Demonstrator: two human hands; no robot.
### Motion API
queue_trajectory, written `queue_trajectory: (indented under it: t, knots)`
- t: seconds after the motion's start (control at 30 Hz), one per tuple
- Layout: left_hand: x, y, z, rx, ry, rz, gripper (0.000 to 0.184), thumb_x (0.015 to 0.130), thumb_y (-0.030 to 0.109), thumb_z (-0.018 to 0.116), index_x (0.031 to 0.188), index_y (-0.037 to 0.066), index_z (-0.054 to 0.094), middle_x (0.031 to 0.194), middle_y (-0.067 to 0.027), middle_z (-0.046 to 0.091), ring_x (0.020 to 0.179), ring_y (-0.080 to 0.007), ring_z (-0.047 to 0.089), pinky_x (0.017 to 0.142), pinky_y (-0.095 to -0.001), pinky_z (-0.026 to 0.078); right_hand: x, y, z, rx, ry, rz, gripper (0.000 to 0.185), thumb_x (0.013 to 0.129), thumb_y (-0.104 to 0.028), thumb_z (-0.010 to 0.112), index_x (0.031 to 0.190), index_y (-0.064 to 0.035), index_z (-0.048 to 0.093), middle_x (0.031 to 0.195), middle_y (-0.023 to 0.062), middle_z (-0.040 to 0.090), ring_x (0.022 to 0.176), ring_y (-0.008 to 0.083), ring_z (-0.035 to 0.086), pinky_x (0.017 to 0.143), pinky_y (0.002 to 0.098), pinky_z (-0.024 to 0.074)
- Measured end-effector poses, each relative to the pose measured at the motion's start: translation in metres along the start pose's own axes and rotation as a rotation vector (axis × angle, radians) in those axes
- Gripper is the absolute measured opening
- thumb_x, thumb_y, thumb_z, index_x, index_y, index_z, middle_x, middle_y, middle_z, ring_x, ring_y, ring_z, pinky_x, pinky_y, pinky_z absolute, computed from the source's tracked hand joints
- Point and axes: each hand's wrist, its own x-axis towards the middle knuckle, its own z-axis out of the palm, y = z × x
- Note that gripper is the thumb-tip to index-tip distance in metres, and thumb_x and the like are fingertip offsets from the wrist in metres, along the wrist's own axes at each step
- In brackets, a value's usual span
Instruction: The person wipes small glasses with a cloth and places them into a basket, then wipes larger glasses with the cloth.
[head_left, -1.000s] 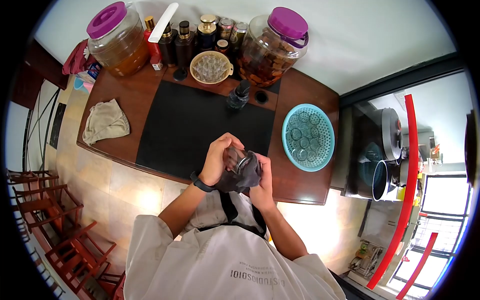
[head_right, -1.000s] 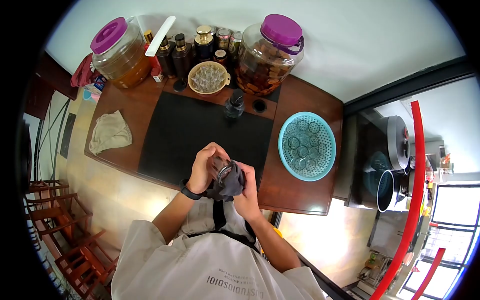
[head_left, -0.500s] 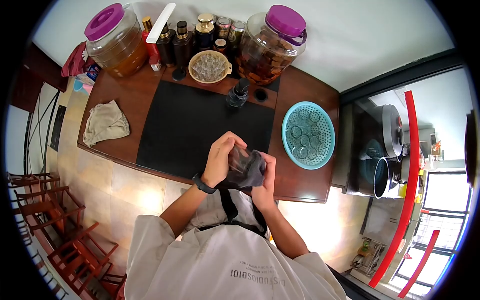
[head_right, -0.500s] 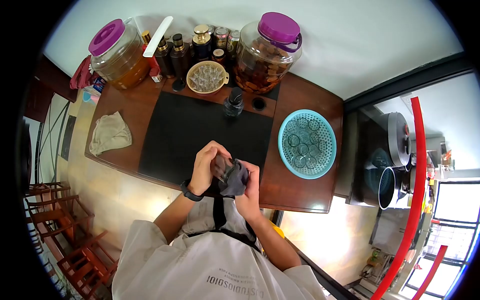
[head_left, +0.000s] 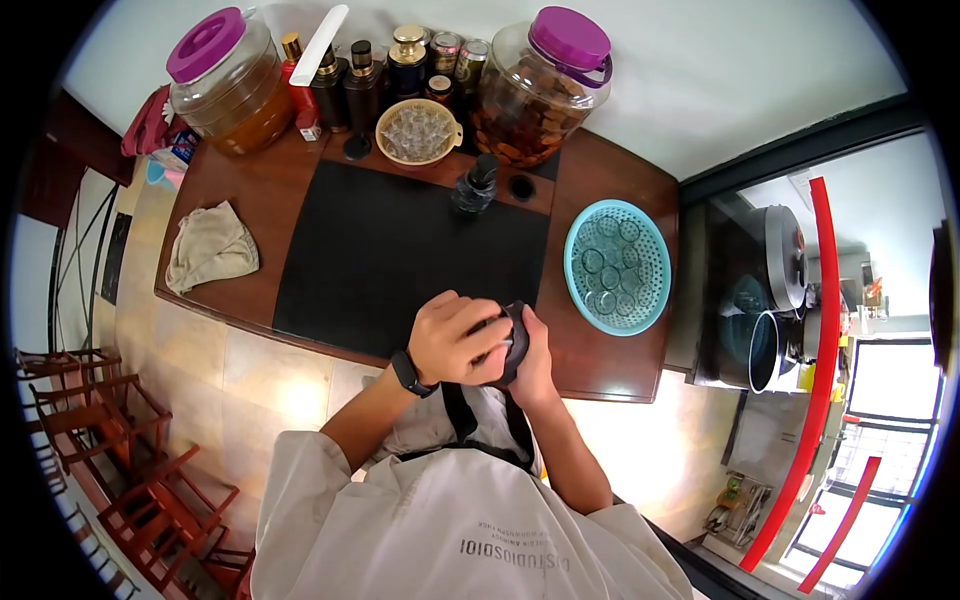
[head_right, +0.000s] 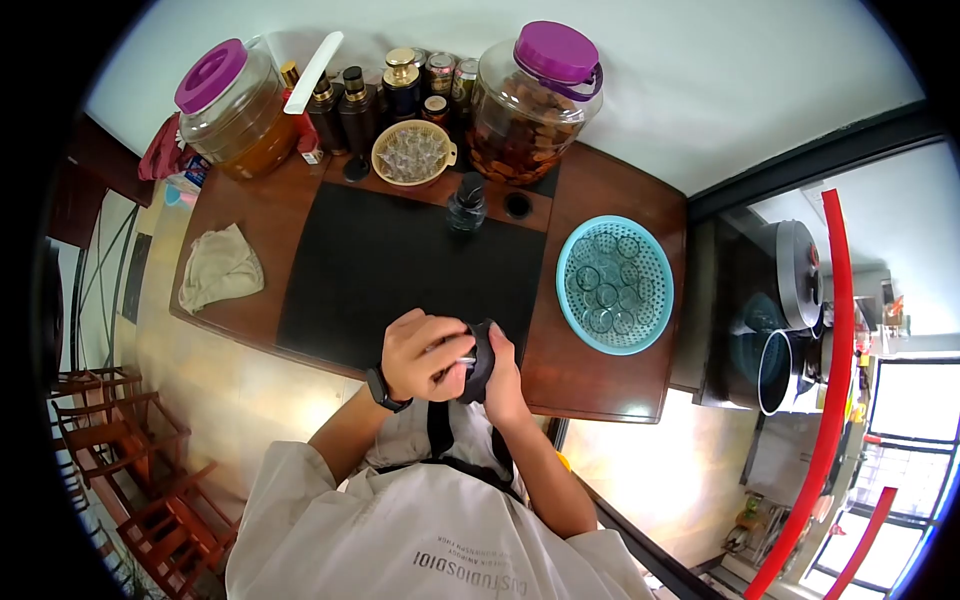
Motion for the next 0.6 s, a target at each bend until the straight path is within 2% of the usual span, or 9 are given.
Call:
queue_trajectory:
  t: [0.07,0.13,0.2,0.23,0.27,0.33,0.4,0.47,0.6]
  knots:
    - [0.001,-0.001,-0.004,0.065,-0.026,0.188,0.015,0.070,0.015,0.062,0.083,0.008,0.066,0.083,-0.0072,0.064,0.050,-0.0193,0.052,0.048,-0.0293,0.040,-0.001,-0.005,0.001,0.126,-0.028,0.185,0.043,0.099,-0.044,0.034,0.099,-0.0089,0.057,0.092,0.0047,0.063,0.082,0.0135,0.063,0.074,0.0270,0.0508]
    - [-0.001,-0.005,-0.002,0.056,-0.036,0.170,0.013,0.070,0.015,0.061,0.081,0.009,0.066,0.085,-0.0067,0.065,0.050,-0.0179,0.052,0.048,-0.0286,0.039,0.000,-0.002,0.004,0.137,0.014,0.206,0.044,0.099,-0.045,0.033,0.100,-0.0086,0.057,0.090,0.0043,0.063,0.081,0.0136,0.062,0.074,0.0270,0.0508]
    - [-0.006,-0.009,0.000,-0.037,-0.056,-0.014,0.012,0.072,0.016,0.062,0.081,0.009,0.067,0.084,-0.0062,0.065,0.051,-0.0172,0.054,0.049,-0.0287,0.042,0.001,0.003,0.002,-0.077,0.072,0.082,0.045,0.099,-0.046,0.035,0.100,-0.0076,0.058,0.092,0.0048,0.063,0.084,0.0137,0.063,0.076,0.0278,0.0506]
    - [-0.008,-0.010,0.003,-0.087,-0.030,-0.077,0.011,0.077,0.016,0.060,0.081,0.008,0.067,0.083,-0.0067,0.064,0.051,-0.0179,0.055,0.051,-0.0279,0.045,0.000,0.005,0.005,-0.132,0.087,-0.009,0.043,0.103,-0.037,0.031,0.098,-0.0027,0.056,0.087,0.0033,0.057,0.079,0.0102,0.053,0.072,0.0250,0.0450]
    - [-0.010,-0.012,0.005,-0.088,-0.030,-0.077,0.011,0.077,0.016,0.060,0.081,0.008,0.067,0.083,-0.0067,0.064,0.051,-0.0179,0.055,0.051,-0.0279,0.045,-0.002,0.007,0.009,-0.132,0.088,-0.010,0.043,0.103,-0.037,0.031,0.098,-0.0027,0.056,0.087,0.0033,0.057,0.079,0.0102,0.053,0.072,0.0250,0.0450]
    - [-0.012,-0.012,0.006,-0.210,-0.020,-0.238,0.012,0.082,0.015,0.059,0.083,0.006,0.067,0.082,-0.0077,0.064,0.053,-0.0190,0.057,0.053,-0.0271,0.047,-0.007,0.008,0.015,-0.370,0.192,-0.203,0.044,0.104,-0.036,0.029,0.099,-0.0004,0.055,0.087,0.0037,0.056,0.080,0.0113,0.051,0.073,0.0250,0.0435]
    - [-0.013,-0.007,0.003,-0.235,-0.041,-0.310,0.013,0.085,0.012,0.056,0.085,0.004,0.066,0.082,-0.0087,0.063,0.054,-0.0178,0.056,0.051,-0.0257,0.045,-0.005,0.013,0.011,-0.384,0.191,-0.231,0.042,0.104,-0.034,0.030,0.104,0.0008,0.053,0.091,0.0049,0.055,0.083,0.0119,0.050,0.075,0.0253,0.0430]
    - [-0.013,-0.004,0.002,-0.294,-0.062,-0.534,0.012,0.086,0.009,0.055,0.087,0.002,0.065,0.080,-0.0094,0.062,0.058,-0.0176,0.056,0.052,-0.0264,0.043,-0.004,0.013,0.011,-0.393,0.183,-0.284,0.036,0.103,-0.030,0.033,0.109,0.0011,0.050,0.095,0.0070,0.054,0.087,0.0137,0.050,0.078,0.0276,0.0435]
    - [-0.013,-0.008,0.009,-0.379,0.036,-0.637,0.017,0.090,0.007,0.048,0.089,-0.001,0.062,0.080,-0.0100,0.061,0.067,-0.0183,0.057,0.063,-0.0261,0.044,-0.006,0.014,0.010,-0.523,0.136,-0.398,0.035,0.100,-0.027,0.042,0.119,0.0023,0.046,0.102,0.0110,0.054,0.094,0.0185,0.052,0.085,0.0308,0.0437]
